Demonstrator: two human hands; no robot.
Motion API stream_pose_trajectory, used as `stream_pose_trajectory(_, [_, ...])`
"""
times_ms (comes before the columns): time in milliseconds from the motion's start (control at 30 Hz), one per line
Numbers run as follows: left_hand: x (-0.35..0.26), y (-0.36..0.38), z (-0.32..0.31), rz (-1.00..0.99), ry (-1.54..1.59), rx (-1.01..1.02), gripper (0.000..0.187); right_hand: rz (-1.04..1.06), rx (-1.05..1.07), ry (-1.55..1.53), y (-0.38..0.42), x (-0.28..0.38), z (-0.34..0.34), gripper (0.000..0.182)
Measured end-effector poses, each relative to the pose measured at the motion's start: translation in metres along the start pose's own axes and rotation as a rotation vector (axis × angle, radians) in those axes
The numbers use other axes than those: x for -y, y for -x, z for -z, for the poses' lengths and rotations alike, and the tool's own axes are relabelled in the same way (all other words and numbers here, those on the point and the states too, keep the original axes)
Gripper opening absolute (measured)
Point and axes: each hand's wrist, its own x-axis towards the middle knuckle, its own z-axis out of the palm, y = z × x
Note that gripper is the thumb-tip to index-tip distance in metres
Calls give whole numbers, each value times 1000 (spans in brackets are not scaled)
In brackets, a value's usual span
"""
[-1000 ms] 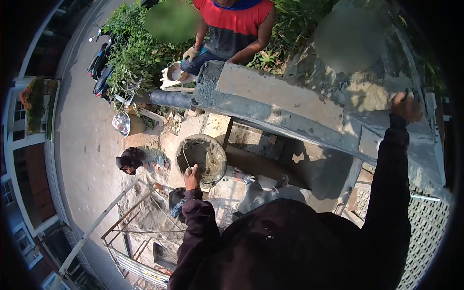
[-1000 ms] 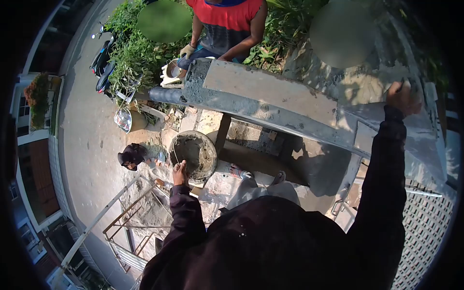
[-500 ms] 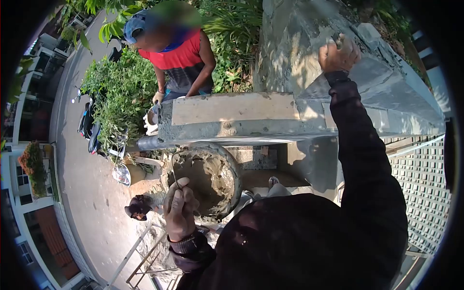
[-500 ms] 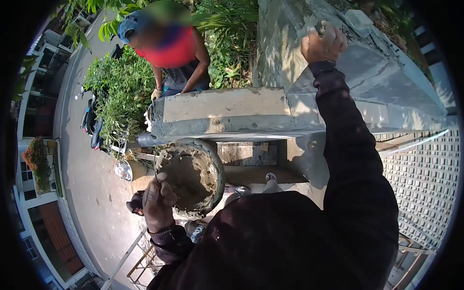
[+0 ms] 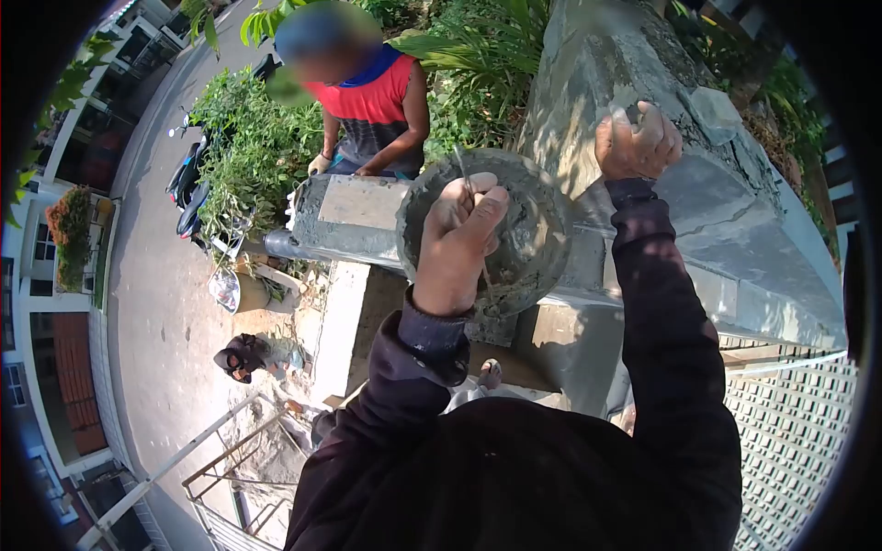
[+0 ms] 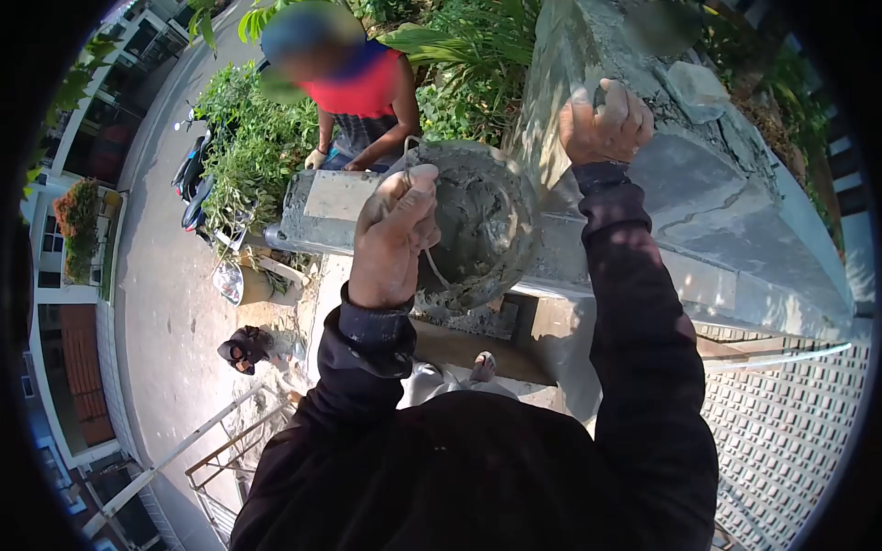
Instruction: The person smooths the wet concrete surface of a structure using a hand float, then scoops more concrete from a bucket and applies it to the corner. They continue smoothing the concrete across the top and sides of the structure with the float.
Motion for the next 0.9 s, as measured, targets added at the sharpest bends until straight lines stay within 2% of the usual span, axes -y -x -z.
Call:
stream_pose_trajectory(67, [15, -5, -24, -1, 75, -72, 26, 10, 30, 54, 3, 1, -2, 19])
stream_pose_trajectory(100, [46, -21, -20, -126, -39, -98, 27, 30, 7, 72, 1, 4, -2, 18])
stream_pose_trajectory(133, [45, -26, -22, -74, -44, -56, 28, 36, -33, 110, 4, 4, -6, 16])
stream_pose_trajectory(167, [61, -34, -27, -228, -39, -140, 28, 58, -84, 155, 13, -4, -18, 12])
stream_pose_trajectory(200, [71, -42, -31, -254, -109, -197, 29, 59, -90, 218, 13, -2, -19, 11])
stream_pose_trajectory(233, [76, -45, -33, -271, -177, -239, 30, 88, -94, 197, 9, -3, -18, 11])
stream_pose_trajectory(300, [65, -38, -33, -215, -154, -202, 32, 110, -74, 226, 8, -2, -17, 10])
stream_pose_trajectory(400, [85, -49, -29, -228, -267, -164, 32, 147, -52, 243, 13, -5, -16, 8])
stream_pose_trajectory(500, [103, -49, -24, -339, -220, -280, 30, 154, 5, 276, 10, -7, -16, 9])
stream_pose_trajectory(533, [112, -45, -20, -429, -263, -377, 24, 151, 33, 292, 11, -8, -18, 9])
stream_pose_trajectory(633, [122, -29, 8, -405, -340, -416, 25, 161, 47, 295, 17, -18, -26, 11])
stream_pose_trajectory(733, [127, 18, 49, -292, -489, -472, 41, 182, 37, 276, 15, -18, -26, 12])
stream_pose_trajectory(767, [144, 31, 65, -312, -469, -499, 45, 182, 27, 274, 16, -18, -25, 12])
stream_pose_trajectory(800, [148, 56, 86, -197, -364, -398, 46, 180, 16, 274, 16, -17, -26, 12])
stream_pose_trajectory(833, [171, 76, 108, -163, -444, -417, 45, 180, 5, 274, 17, -18, -28, 12])
stream_pose_trajectory(900, [217, 131, 158, 144, -627, -451, 41, 173, -27, 242, 17, -20, -31, 12])
